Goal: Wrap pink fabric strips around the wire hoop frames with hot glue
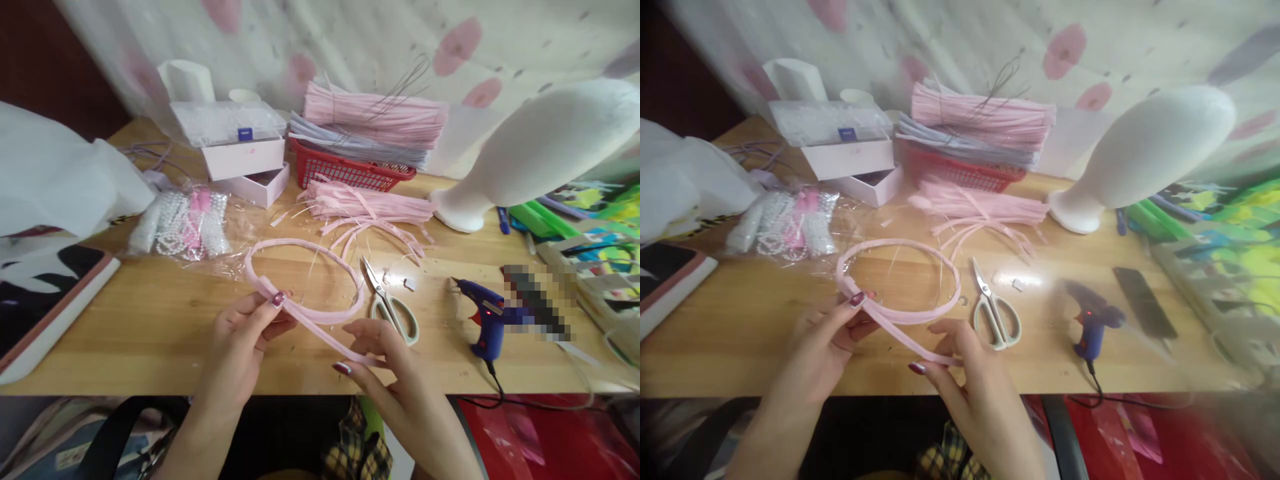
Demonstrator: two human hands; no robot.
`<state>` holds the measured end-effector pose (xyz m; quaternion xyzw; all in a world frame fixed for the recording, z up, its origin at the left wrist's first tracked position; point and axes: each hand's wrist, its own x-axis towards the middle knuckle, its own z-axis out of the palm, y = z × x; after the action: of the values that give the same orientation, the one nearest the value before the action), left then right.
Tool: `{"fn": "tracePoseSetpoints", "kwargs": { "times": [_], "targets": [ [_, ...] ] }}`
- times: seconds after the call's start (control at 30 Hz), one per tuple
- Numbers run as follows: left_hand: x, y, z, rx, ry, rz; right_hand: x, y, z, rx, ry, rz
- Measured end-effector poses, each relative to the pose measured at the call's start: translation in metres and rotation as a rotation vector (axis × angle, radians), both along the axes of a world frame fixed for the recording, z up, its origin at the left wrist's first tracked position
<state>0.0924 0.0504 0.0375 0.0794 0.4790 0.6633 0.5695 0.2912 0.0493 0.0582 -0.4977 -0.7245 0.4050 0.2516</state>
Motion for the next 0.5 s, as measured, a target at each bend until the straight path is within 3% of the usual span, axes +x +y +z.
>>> {"fn": "tracePoseSetpoints", "kwargs": {
  "times": [0.13, 0.3, 0.5],
  "targets": [
    [-0.004, 0.000, -0.005, 0.041, -0.029, -0.075, 0.008, 0.002, 0.010, 0.056, 0.027, 0.035],
    [-0.005, 0.000, -0.004, 0.079, -0.027, -0.058, 0.013, 0.007, 0.014, 0.171, -0.004, -0.032],
    [-0.002, 0.003, 0.001, 0.093, -0.050, -0.014, 0.017, 0.017, 0.007, 0.216, -0.028, 0.125]
  ]
}}
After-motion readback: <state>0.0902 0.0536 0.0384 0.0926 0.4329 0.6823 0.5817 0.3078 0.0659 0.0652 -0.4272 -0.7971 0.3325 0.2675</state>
